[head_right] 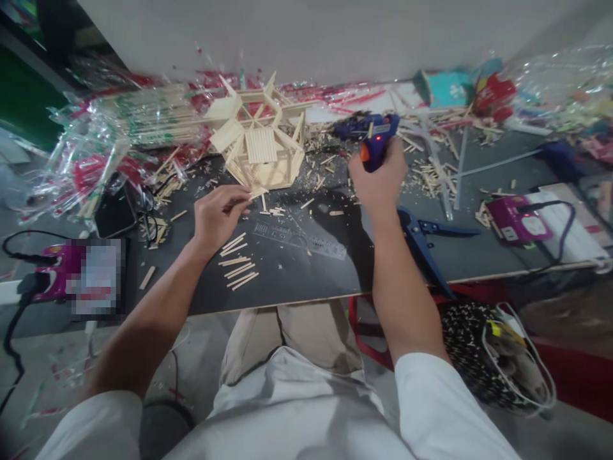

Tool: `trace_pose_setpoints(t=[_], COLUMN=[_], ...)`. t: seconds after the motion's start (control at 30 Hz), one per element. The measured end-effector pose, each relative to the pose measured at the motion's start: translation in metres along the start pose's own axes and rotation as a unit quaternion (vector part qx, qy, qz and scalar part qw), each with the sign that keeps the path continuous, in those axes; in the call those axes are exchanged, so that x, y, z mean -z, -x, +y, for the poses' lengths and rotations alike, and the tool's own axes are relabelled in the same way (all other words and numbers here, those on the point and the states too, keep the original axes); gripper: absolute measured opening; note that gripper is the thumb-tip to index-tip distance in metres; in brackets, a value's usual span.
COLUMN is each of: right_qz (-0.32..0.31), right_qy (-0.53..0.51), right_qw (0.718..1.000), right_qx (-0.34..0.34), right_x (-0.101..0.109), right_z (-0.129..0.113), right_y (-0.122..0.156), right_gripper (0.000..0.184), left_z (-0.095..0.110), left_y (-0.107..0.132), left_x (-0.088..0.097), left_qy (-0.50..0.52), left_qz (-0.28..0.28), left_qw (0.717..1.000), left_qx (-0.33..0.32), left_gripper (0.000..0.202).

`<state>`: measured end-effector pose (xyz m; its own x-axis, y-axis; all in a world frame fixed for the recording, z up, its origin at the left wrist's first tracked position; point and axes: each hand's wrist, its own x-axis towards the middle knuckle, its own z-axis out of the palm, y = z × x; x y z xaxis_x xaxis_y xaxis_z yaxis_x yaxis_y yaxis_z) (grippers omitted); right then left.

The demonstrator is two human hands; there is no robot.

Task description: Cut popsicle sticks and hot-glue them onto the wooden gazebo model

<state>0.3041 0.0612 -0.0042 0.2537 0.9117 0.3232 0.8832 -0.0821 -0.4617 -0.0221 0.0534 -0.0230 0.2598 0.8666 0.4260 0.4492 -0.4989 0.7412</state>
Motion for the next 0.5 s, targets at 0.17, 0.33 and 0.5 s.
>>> trace_pose_setpoints(t=[0.17, 0.33, 0.5], right_qz=[0.061, 0.022, -0.030], right_qy=[-0.085, -0.072, -0.015], right_qw=[0.994, 0.995, 0.998], right_qx=[0.037, 0.065, 0.054], right_x=[0.007, 0.007, 0.011], right_z=[-0.027, -0.037, -0.043], right_y=[0.022, 0.033, 0.033], right_gripper=[0.035, 0.040, 0.040], left_z=[0.007, 0.011, 0.008], left_y=[0.002, 0.005, 0.010], left_x=[0.011, 0.018, 0.015], left_qy=[-0.122, -0.155, -0.154], left_qz=[-0.014, -0.051, -0.048], left_qw=[0.988, 0.982, 0.978], left_qx=[-0.094, -0.096, -0.136], left_gripper=[0.025, 0.030, 0.032])
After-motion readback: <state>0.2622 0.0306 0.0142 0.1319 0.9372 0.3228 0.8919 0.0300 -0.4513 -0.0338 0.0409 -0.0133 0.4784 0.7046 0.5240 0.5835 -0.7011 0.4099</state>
